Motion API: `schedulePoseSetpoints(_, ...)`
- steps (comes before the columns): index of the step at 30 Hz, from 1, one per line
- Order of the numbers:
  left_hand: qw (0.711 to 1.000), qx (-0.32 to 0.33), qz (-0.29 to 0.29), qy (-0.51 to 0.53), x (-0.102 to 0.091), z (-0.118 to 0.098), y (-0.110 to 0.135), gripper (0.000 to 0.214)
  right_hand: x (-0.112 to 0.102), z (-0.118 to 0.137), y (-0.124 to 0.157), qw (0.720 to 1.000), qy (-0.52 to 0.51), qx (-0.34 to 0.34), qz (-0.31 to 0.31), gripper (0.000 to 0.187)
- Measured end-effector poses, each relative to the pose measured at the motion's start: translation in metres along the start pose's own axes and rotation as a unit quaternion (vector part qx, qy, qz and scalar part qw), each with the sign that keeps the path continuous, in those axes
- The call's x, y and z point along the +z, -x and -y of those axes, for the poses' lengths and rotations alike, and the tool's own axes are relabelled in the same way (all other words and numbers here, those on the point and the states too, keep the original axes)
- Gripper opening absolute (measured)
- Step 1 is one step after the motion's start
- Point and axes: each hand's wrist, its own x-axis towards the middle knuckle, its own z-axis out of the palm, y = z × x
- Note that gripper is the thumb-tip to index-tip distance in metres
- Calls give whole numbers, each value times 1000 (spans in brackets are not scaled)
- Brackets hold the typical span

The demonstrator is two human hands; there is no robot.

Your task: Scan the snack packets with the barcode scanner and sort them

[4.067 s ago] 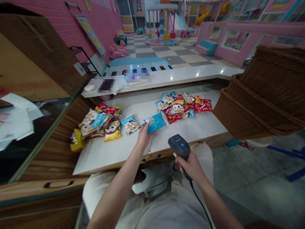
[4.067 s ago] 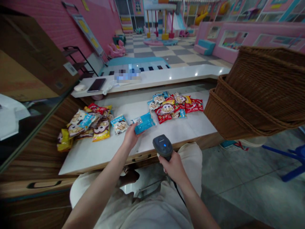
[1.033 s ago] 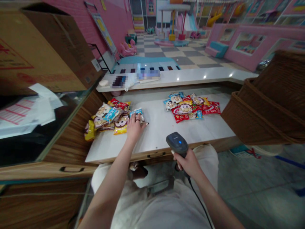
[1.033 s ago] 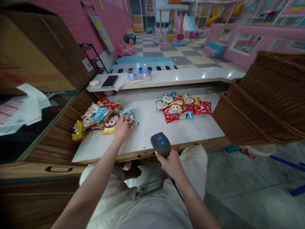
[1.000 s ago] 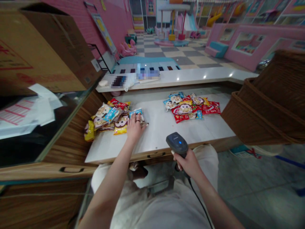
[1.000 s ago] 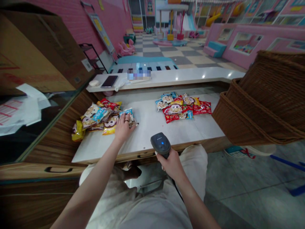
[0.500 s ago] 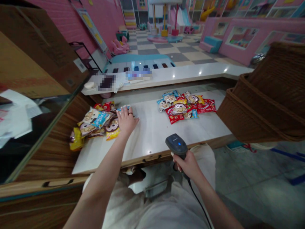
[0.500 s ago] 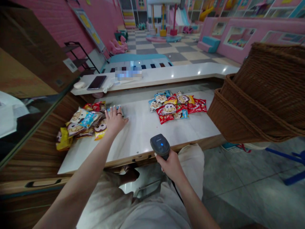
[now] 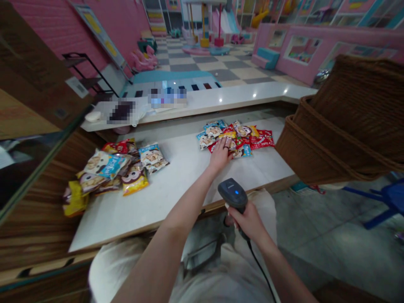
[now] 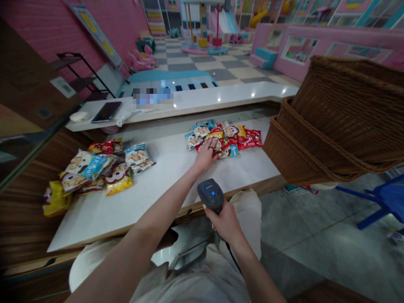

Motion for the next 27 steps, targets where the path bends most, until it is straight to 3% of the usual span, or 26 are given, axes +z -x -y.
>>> schedulePoseSetpoints(5,993,-27,-48,107,-10,3,2,57,-4,1,1,1000,4,1,-4,26)
schedulePoseSetpoints(8,960,-77,-109,246,-27,9,21,46,-1,1,2,1000,-3,-3,0,25)
schedulePoseSetpoints(10,909,-157,-158,351,-38,13,43,38,3,1,3,1000,-9,-9,4,25)
schedulePoseSetpoints(13,788,-281,-209,507,-54,19,83,37,9,0,5,1000,-13,-18,13,27)
schedulePoseSetpoints(15,713,-326,-216,582,-65,22,112,40,14,-1,7,999,-11,-21,23,28)
schedulePoseSetpoints(17,672,-351,-214,616,-74,23,137,43,19,-2,9,999,-7,-23,33,29)
schedulePoseSetpoints(22,630,-387,-243,628,-84,23,173,43,32,0,13,998,2,-24,51,27)
schedulePoseSetpoints(27,630,-380,-264,624,-77,23,179,37,42,6,12,997,30,-39,59,25)
